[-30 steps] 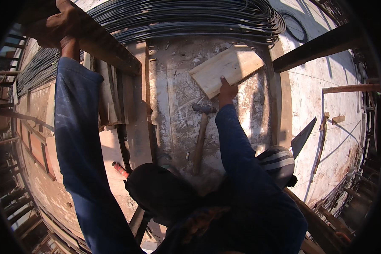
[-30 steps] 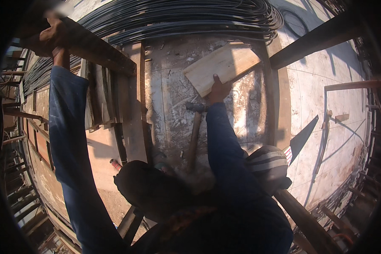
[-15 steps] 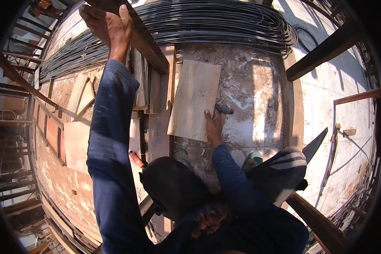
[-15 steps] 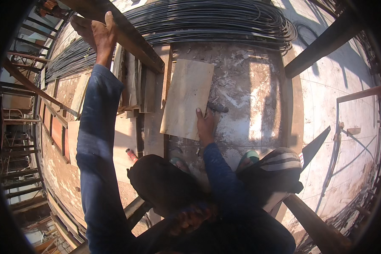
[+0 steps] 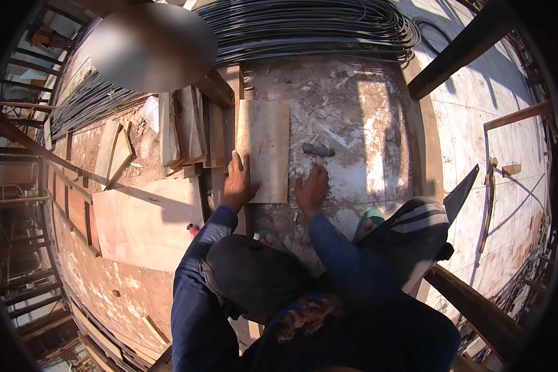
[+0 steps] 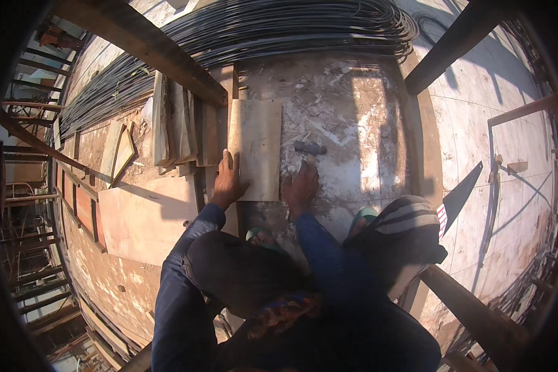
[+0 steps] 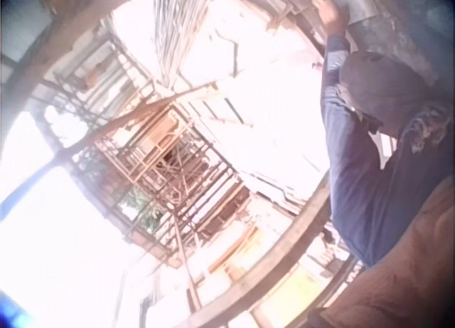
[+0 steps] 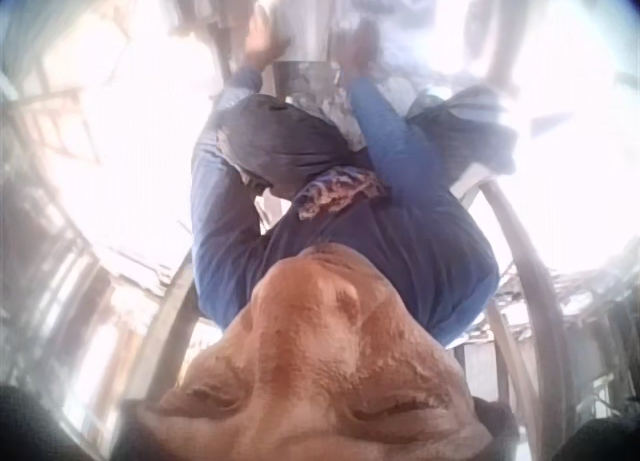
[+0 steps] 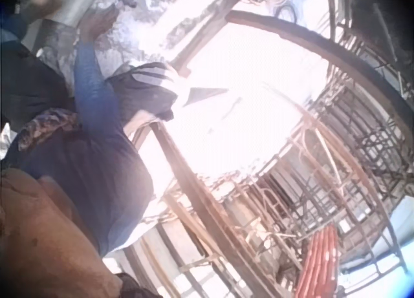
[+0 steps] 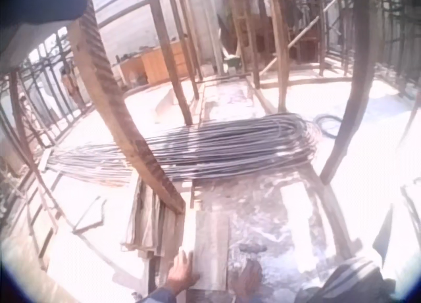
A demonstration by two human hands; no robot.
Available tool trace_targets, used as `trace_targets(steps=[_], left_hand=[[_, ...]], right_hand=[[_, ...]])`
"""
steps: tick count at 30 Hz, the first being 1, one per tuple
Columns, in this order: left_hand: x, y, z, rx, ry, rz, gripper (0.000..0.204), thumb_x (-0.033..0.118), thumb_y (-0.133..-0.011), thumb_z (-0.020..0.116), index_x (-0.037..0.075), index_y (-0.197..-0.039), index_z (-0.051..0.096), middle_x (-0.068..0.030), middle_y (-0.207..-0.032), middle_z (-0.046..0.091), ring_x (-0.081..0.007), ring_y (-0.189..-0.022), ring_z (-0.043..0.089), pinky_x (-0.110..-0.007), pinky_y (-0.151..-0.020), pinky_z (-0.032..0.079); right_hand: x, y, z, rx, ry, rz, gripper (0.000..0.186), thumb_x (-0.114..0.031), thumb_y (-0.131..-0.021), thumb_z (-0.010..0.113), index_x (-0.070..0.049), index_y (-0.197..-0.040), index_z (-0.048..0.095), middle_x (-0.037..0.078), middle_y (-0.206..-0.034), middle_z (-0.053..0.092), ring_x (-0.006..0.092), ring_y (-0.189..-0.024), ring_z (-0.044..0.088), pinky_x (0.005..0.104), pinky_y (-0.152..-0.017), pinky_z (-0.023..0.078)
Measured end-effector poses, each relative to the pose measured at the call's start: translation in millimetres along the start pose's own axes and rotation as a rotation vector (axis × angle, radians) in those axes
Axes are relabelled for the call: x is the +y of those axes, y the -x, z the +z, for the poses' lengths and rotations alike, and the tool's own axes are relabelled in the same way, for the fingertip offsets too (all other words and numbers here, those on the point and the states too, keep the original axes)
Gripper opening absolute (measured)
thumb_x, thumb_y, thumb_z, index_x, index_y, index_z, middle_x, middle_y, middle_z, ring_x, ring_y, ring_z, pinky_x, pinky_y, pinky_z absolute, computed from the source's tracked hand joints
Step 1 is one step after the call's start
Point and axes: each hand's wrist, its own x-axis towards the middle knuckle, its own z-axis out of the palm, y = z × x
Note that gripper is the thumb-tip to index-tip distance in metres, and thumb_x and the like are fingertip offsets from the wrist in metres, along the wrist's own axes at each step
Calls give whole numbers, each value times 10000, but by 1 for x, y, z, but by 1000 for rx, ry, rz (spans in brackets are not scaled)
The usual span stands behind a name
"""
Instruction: The person picks up a wooden block, aligns it with another block on the floor, and uses a hammer to strike a nail, then organizes additional wooden blocks and rebar around the workspace.
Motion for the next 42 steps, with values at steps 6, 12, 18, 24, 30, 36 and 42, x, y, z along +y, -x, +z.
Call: trace_targets(steps=[6,12,18,24,30,36,42], left_hand=[[18,2,21,143,295,-311,1004,224,-613,831,37,-1386,218,-257,-1295,360,-453,-1159,430,-479,-923,439],[15,0,25,153,425,-531,946,220,-579,853,47,-1327,301,-213,-1238,453,-414,-1089,497,-479,-857,469],[-7,3,44,352,646,-417,668,224,-680,787,32,-1223,448,-214,-1084,583,-386,-1010,555,-443,-853,450],[-26,6,52,533,569,-400,463,221,-753,715,-3,-1110,523,-189,-990,638,-319,-893,629,-385,-792,479],[-48,4,59,230,1180,-328,471,230,-843,652,-26,-1197,478,-160,-1041,626,-262,-968,595,-345,-870,444],[-78,22,89,50,833,-393,442,290,-886,608,-34,-1154,471,-127,-983,620,-189,-916,593,-334,-798,473],[-67,40,58,-44,451,-530,603,476,-811,599,-36,-1096,460,-305,-977,605,-439,-968,585,-490,-807,454]], right_hand=[[14,10,-9,-237,52,258,650,-179,-664,748,-5,-1197,419,211,-1210,422,395,-1087,446,463,-893,384],[-8,23,3,-389,76,-271,614,-276,-703,735,-9,-1186,466,211,-1173,469,380,-1069,485,476,-882,415],[-15,38,16,-492,-198,-205,733,-380,-740,689,10,-1297,414,219,-1313,429,378,-1218,419,460,-1006,361],[-13,31,26,-741,-376,-356,834,-422,-724,704,12,-1347,360,251,-1374,371,391,-1255,389,435,-1036,339],[-11,29,20,-850,-266,-373,832,-429,-736,696,10,-1354,352,250,-1377,368,377,-1257,391,419,-1039,339],[-25,54,7,-707,-249,-257,808,-434,-744,676,-8,-1355,362,280,-1371,346,419,-1270,355,455,-1039,332],[-11,69,14,-677,-219,-271,847,-442,-727,686,-10,-1369,341,285,-1402,301,426,-1285,332,462,-1045,323]])
